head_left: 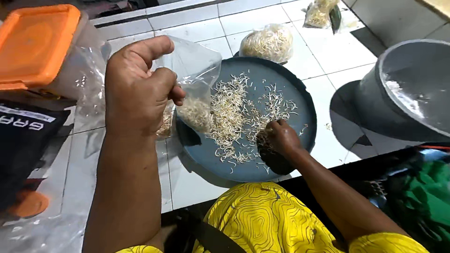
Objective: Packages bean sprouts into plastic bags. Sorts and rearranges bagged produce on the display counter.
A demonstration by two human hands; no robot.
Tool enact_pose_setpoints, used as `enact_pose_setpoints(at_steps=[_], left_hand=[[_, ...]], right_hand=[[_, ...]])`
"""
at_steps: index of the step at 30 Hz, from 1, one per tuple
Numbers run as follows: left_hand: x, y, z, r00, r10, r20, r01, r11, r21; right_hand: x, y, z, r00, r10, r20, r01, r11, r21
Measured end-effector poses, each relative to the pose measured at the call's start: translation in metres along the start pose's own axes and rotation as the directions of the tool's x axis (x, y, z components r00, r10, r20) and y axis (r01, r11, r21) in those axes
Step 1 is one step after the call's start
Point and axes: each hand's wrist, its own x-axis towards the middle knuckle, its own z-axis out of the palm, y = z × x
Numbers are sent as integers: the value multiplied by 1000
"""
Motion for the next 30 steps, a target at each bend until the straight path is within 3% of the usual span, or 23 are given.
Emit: enact_pose_setpoints(at_steps=[3, 7, 11, 13, 15, 16, 18, 20, 22, 24, 26, 28, 30], left_hand=[[-8, -4, -11, 1000, -19, -24, 20, 998, 53], [-20, -14, -8, 999, -47, -10, 47, 990, 136], [-33, -30, 8, 992, -125, 34, 117, 978, 170], [-45, -44, 26, 991, -116, 72, 100, 976, 196], [-61, -63, 52, 990, -71, 119, 30, 949, 313], [-69, -73, 68, 988, -45, 148, -17, 919, 394], [-85, -93, 101, 971, -57, 231, -56, 889, 455], [-96, -109, 129, 954, -103, 283, -38, 890, 454], [-103, -118, 147, 957, -85, 277, -48, 896, 441], [-105, -118, 152, 970, -31, 241, -74, 906, 416], [-103, -112, 144, 984, 7, 179, -79, 912, 402], [-97, -107, 128, 992, 11, 126, -61, 916, 396], [-85, -104, 110, 998, -11, 69, -13, 942, 335]], right_hand=[[6, 7, -15, 999, -13, 39, 11, 999, 50], [0, 11, -14, 984, -44, 170, 47, 999, -17], [-12, 14, -11, 986, -128, 104, 129, 992, 2], [-11, 18, -25, 994, -91, 57, 86, 993, 75], [-9, 24, -39, 1000, -11, 6, 9, 955, 295], [-8, 24, -45, 999, 42, 23, -48, 882, 469], [-9, 17, -55, 989, 73, 127, -145, 605, 783], [-10, -4, -56, 977, -3, 213, -196, 377, 905], [-8, -32, -50, 955, -81, 285, -247, 313, 917], [-2, -59, -44, 938, -118, 326, -272, 336, 902], [3, -82, -42, 946, -136, 295, -186, 519, 835], [2, -103, -50, 956, -241, 170, 96, 798, 595], [-2, -124, -65, 915, -403, -9, 382, 861, 336]])
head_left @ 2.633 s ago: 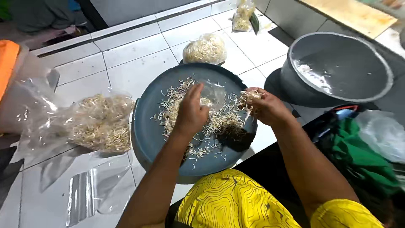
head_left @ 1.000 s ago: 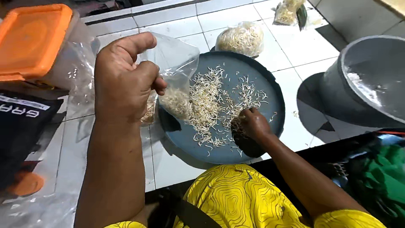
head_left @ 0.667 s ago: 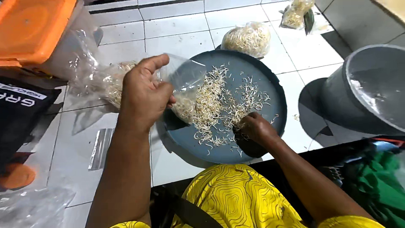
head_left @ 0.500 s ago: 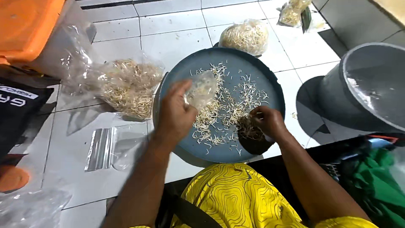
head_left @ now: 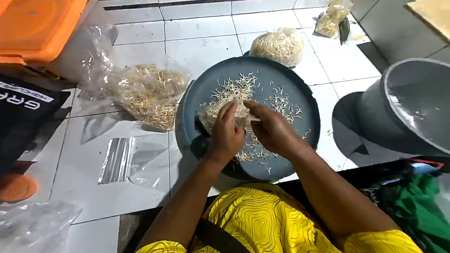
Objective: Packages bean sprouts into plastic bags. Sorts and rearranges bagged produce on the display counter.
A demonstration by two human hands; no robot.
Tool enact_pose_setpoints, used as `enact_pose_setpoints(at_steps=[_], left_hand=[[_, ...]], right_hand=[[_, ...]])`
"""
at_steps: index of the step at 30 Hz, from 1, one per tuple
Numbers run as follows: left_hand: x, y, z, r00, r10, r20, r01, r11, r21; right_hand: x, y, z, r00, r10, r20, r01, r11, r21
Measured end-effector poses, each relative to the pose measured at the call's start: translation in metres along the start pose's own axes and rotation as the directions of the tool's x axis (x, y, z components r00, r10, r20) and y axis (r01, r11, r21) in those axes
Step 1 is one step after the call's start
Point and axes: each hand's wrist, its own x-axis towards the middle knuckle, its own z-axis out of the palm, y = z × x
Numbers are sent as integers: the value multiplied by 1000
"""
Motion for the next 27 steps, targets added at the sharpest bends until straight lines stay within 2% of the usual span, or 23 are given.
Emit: enact_pose_setpoints(at_steps=[2, 4, 6, 9, 13, 18, 22, 27], left_hand=[[11, 2, -25, 997, -63, -33, 57, 986, -156], [19, 11, -59, 989, -135, -55, 99, 900, -425], [25, 22, -97, 978, -186, -96, 93, 795, -600], [32, 33, -148, 963, -188, -192, 12, 744, -668], [35, 41, -186, 923, -173, -343, -108, 738, -665], [27, 31, -217, 885, -147, -442, -129, 833, -537], [34, 1, -251, 858, -171, -485, 12, 949, -314], [56, -54, -279, 820, -293, -491, 263, 956, -131]], right_hand=[[5, -15, -9, 969, -211, -130, 201, 976, -89], [9, -19, -19, 916, -326, -233, 311, 945, -99], [8, -10, -24, 905, -321, -280, 303, 947, -107], [-7, 20, -18, 941, -223, -253, 207, 975, -85], [-36, 70, 2, 992, -5, -123, -6, 996, -84], [-81, 121, 27, 977, 212, -6, -210, 962, -175], [-99, 134, 30, 964, 267, 12, -262, 952, -160], [-98, 130, 31, 957, 290, -20, -289, 940, -183]])
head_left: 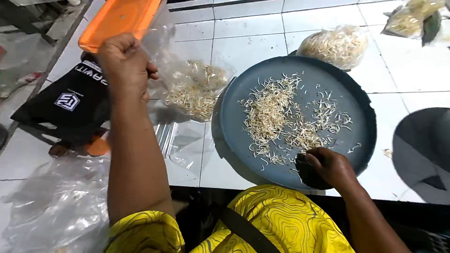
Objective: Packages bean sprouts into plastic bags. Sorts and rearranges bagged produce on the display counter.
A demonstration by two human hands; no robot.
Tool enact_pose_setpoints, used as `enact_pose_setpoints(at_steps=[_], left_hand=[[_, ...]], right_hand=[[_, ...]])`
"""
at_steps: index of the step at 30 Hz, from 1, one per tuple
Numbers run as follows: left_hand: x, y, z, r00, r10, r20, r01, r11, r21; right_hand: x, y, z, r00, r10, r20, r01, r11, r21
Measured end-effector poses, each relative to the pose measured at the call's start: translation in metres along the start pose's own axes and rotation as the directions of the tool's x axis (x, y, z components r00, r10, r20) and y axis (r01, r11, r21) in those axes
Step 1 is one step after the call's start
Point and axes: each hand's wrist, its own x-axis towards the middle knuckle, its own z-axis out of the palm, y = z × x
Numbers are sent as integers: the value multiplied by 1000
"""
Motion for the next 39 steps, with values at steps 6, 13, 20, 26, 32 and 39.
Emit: enact_pose_setpoints(at_steps=[6, 13, 20, 26, 32, 39], left_hand=[[-33, -82, 2, 973, -63, -222, 129, 945, 299], [-162, -167, 34, 986, -154, 67, 51, 655, 754], [-207, -118, 65, 941, 162, 299, -268, 894, 359], [-236, -31, 115, 726, 470, 502, -110, 800, -590], [-226, -28, 111, 818, 390, 422, 69, 663, -746], [-211, -62, 95, 900, 140, 414, 26, 928, -372]], right_hand=[[-4, -2, 2, 999, -29, -32, 29, 999, -20], [-4, -3, 3, 996, -47, -69, 46, 999, -21], [4, -78, 5, 924, -352, -150, 377, 904, 199], [21, -135, 19, 929, -366, 57, 212, 652, 728], [15, -127, -3, 866, -425, 264, -106, 359, 927], [22, -116, -3, 985, -58, 161, -123, 413, 902]])
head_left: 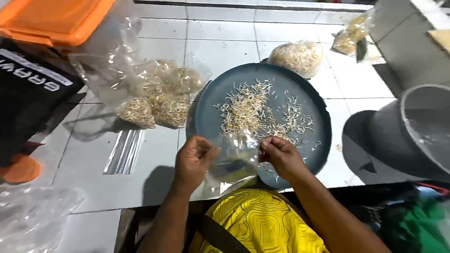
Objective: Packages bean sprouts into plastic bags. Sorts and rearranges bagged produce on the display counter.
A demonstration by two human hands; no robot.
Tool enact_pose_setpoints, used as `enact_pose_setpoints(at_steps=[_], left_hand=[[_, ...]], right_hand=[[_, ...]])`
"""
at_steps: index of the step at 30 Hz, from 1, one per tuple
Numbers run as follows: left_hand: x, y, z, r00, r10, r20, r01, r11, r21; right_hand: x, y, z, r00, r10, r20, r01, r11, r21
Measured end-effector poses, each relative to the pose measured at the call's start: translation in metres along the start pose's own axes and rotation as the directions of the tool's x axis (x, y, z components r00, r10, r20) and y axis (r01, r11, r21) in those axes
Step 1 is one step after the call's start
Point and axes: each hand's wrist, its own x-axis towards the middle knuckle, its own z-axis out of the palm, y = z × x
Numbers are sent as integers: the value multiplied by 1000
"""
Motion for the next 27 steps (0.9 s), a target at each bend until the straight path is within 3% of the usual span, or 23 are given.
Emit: enact_pose_setpoints(at_steps=[3, 5, 7, 9, 11, 12, 14, 16, 17, 20, 23, 25, 27], left_hand=[[1, -4, -5, 998, -39, -47, 39, 999, -3], [3, -2, 0, 998, -16, -60, 16, 1000, 5], [7, 2, 7, 999, 41, -28, -40, 999, 22], [9, 3, 14, 996, 93, -10, -91, 990, 105], [9, -2, 16, 986, 163, -31, -148, 947, 285], [9, -6, 17, 977, 211, -45, -177, 904, 389], [9, -7, 17, 955, 292, -52, -225, 828, 513], [10, 0, 17, 945, 328, 8, -284, 804, 523], [12, 3, 19, 934, 355, 42, -325, 796, 510], [14, 10, 37, 916, 376, 140, -398, 807, 435], [16, 5, 55, 929, 323, 182, -368, 863, 347], [14, 5, 61, 926, 352, 134, -374, 824, 425], [14, 9, 58, 881, 463, 93, -444, 744, 499]], right_hand=[[4, 1, -4, 999, -28, 21, 29, 996, -80], [6, 2, 3, 993, 12, 116, 2, 993, -119], [8, 4, 16, 992, 41, 120, -28, 994, -105], [11, 8, 22, 998, 10, 65, -3, 994, -111], [13, 11, 17, 993, -104, 48, 113, 966, -234], [14, 12, 13, 978, -205, 48, 208, 904, -373], [14, 10, 7, 912, -400, 96, 341, 603, -722], [11, -1, 7, 871, -448, 202, 369, 324, -871], [9, -8, 9, 858, -444, 257, 399, 262, -879], [-2, -32, 22, 820, -437, 370, 503, 238, -831], [-8, -53, 27, 780, -498, 380, 550, 256, -795], [-11, -64, 19, 763, -542, 352, 535, 223, -815], [-14, -72, 9, 768, -548, 332, 501, 192, -844]])
